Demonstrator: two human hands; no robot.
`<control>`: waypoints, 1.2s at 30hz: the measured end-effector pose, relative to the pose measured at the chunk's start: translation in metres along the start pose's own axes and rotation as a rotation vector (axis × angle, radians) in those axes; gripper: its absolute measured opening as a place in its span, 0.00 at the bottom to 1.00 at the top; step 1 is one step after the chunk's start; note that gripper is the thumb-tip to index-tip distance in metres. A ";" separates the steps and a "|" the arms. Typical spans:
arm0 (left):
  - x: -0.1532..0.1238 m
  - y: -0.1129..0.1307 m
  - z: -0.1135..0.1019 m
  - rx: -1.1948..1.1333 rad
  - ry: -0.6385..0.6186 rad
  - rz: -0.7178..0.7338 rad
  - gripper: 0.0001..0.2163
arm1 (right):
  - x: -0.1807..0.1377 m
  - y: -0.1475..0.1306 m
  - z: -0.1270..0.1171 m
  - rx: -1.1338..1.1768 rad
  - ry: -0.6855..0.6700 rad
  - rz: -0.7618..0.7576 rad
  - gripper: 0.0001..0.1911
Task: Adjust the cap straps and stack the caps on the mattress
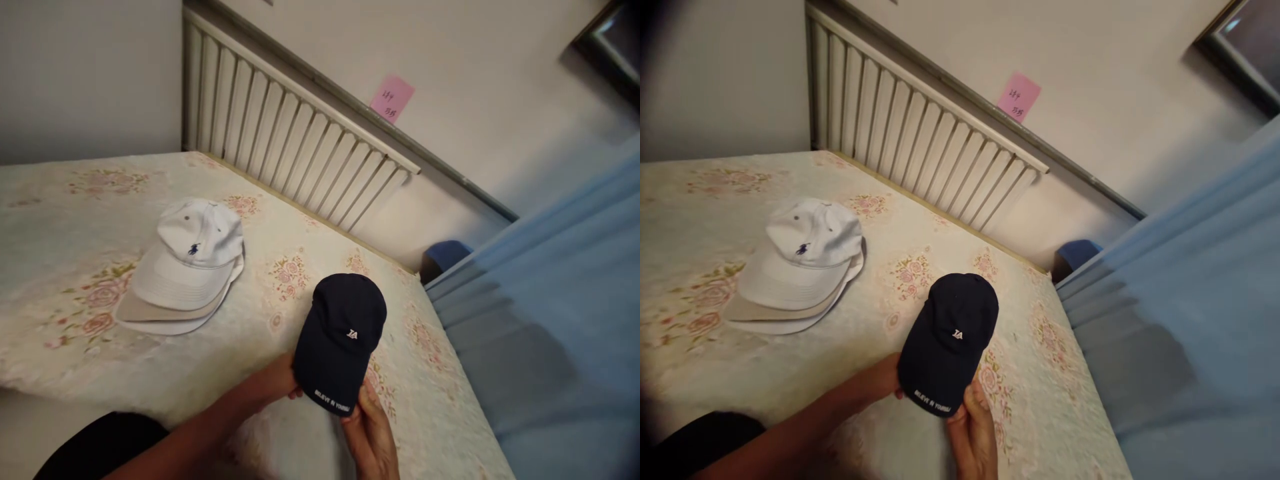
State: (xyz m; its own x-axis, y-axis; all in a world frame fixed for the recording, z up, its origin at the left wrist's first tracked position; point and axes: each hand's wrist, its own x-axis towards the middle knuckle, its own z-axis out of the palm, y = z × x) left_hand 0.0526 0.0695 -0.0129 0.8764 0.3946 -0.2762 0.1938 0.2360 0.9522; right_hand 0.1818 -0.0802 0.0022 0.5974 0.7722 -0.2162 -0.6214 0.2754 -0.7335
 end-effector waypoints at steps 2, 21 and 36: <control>0.008 -0.005 0.000 0.017 -0.015 -0.004 0.11 | 0.015 -0.015 -0.014 -0.016 0.037 -0.051 0.21; 0.038 -0.024 -0.008 -0.221 0.029 -0.116 0.14 | 0.190 -0.141 -0.128 -0.076 0.211 -0.338 0.15; 0.039 -0.026 -0.009 -0.276 0.037 -0.154 0.12 | 0.242 -0.130 -0.167 -0.109 0.309 -0.295 0.12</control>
State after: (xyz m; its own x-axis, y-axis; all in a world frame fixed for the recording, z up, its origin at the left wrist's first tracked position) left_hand 0.0778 0.0866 -0.0493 0.8284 0.3661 -0.4238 0.1918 0.5255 0.8289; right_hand 0.4915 -0.0243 -0.0626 0.8748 0.4580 -0.1580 -0.3549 0.3836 -0.8526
